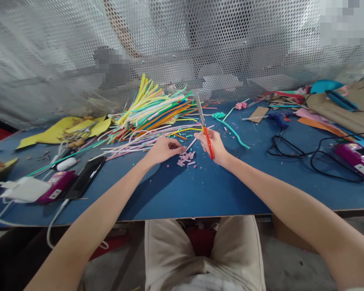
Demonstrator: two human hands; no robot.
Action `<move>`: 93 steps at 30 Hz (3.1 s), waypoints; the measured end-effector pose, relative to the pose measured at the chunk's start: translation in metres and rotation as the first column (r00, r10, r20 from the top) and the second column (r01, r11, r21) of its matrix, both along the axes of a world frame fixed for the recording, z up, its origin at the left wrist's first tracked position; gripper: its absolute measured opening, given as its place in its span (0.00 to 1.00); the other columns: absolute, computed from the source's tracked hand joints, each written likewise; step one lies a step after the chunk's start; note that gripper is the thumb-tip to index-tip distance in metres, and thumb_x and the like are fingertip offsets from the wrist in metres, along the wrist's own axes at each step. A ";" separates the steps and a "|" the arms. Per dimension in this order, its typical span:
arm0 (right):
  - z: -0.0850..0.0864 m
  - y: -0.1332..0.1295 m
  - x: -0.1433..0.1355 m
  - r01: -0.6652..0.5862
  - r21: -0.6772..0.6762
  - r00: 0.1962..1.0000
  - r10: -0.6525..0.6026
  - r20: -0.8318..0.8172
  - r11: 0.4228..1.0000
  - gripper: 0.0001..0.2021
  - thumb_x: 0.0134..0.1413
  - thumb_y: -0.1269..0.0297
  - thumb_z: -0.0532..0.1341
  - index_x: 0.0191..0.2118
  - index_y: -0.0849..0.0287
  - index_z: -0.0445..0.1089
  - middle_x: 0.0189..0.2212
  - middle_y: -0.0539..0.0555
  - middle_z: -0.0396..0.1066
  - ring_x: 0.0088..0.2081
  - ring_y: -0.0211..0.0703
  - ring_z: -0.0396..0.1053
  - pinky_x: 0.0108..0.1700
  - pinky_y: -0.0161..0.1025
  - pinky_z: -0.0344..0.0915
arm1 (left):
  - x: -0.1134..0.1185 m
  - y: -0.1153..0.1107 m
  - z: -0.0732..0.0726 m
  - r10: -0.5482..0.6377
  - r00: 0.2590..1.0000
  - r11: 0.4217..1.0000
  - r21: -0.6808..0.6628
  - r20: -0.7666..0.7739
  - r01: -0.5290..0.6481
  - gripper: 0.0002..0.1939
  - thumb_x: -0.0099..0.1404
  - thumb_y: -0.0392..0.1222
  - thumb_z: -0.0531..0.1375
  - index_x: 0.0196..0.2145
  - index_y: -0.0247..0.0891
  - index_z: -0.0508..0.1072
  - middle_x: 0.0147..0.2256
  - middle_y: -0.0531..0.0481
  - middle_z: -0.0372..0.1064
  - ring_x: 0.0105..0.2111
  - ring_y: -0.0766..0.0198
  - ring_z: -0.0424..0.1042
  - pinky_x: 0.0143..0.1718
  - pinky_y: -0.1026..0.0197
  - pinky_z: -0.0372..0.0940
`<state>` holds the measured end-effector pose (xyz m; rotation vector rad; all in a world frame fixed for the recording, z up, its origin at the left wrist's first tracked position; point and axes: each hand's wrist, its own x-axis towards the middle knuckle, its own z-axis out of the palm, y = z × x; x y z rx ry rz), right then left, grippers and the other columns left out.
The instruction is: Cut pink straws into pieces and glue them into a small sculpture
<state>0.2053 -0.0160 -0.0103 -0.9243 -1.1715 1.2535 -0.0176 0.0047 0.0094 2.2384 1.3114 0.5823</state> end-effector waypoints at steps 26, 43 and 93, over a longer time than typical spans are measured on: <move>-0.005 0.003 -0.002 -0.011 0.009 1.000 0.011 -0.004 1.000 0.22 0.47 0.54 0.71 0.28 0.54 0.55 0.16 0.40 0.49 0.17 0.29 0.46 0.18 0.34 0.46 | 0.023 -0.002 -0.003 0.255 0.932 0.966 0.026 -0.258 -0.257 0.13 0.59 0.55 0.64 0.34 0.46 0.84 0.32 0.50 0.78 0.32 0.58 0.74 0.32 0.61 0.61; -0.010 0.006 -0.002 0.081 0.110 0.995 -0.087 0.051 0.991 0.17 0.48 0.51 0.71 0.35 0.57 0.69 0.33 0.52 0.74 0.21 0.30 0.52 0.20 0.34 0.50 | 0.019 -0.005 0.004 0.122 0.861 0.979 -0.204 0.494 -0.022 0.17 0.64 0.56 0.61 0.36 0.37 0.74 0.22 0.57 0.58 0.21 0.71 0.50 0.24 0.65 0.48; -0.014 0.009 -0.002 0.073 0.145 0.995 -0.081 0.052 0.987 0.20 0.44 0.52 0.73 0.33 0.56 0.64 0.28 0.47 0.68 0.24 0.32 0.55 0.24 0.34 0.52 | -0.015 0.002 0.017 -0.311 0.950 0.950 -0.013 -0.009 0.311 0.14 0.69 0.52 0.59 0.41 0.39 0.78 0.32 0.50 0.79 0.30 0.65 0.73 0.34 0.63 0.64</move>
